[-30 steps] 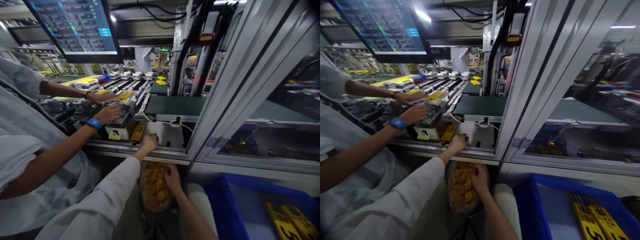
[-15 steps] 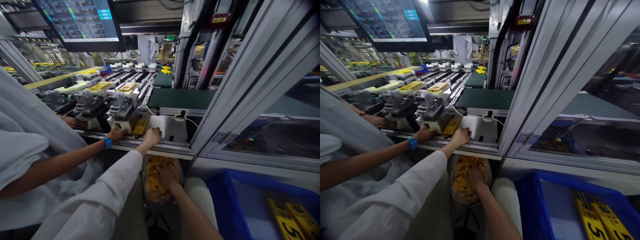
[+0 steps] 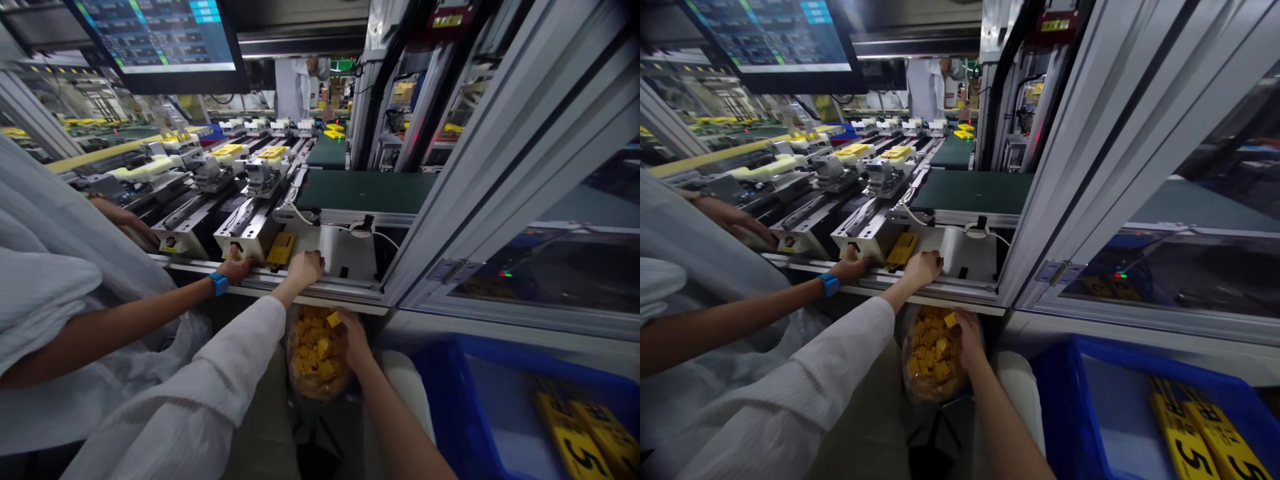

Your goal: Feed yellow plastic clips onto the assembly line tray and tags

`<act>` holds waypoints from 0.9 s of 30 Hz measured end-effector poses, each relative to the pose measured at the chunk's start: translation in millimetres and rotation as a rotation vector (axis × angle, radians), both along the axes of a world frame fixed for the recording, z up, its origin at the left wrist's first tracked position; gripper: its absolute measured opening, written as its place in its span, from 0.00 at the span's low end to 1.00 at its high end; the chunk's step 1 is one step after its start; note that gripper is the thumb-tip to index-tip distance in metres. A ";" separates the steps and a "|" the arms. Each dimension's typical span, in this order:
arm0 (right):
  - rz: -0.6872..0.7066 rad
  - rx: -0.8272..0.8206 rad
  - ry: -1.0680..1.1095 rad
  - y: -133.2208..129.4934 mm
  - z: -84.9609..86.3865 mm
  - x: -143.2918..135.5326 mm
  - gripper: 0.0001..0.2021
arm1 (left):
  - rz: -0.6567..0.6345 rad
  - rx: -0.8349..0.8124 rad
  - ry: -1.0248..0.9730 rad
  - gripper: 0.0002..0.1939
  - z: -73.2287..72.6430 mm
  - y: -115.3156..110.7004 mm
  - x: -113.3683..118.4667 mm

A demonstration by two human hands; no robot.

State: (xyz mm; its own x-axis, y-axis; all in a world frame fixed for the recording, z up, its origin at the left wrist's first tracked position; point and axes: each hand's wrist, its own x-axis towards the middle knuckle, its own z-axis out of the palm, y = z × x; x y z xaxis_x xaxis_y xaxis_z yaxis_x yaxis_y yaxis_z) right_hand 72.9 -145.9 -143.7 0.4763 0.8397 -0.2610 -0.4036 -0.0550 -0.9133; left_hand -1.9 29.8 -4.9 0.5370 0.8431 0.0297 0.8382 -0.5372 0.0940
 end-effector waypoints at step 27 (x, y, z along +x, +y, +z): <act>0.616 -0.161 -1.186 4.3 2.6 -22.7 0.21 | 0.014 0.015 0.022 0.20 4.2 -2.4 1.4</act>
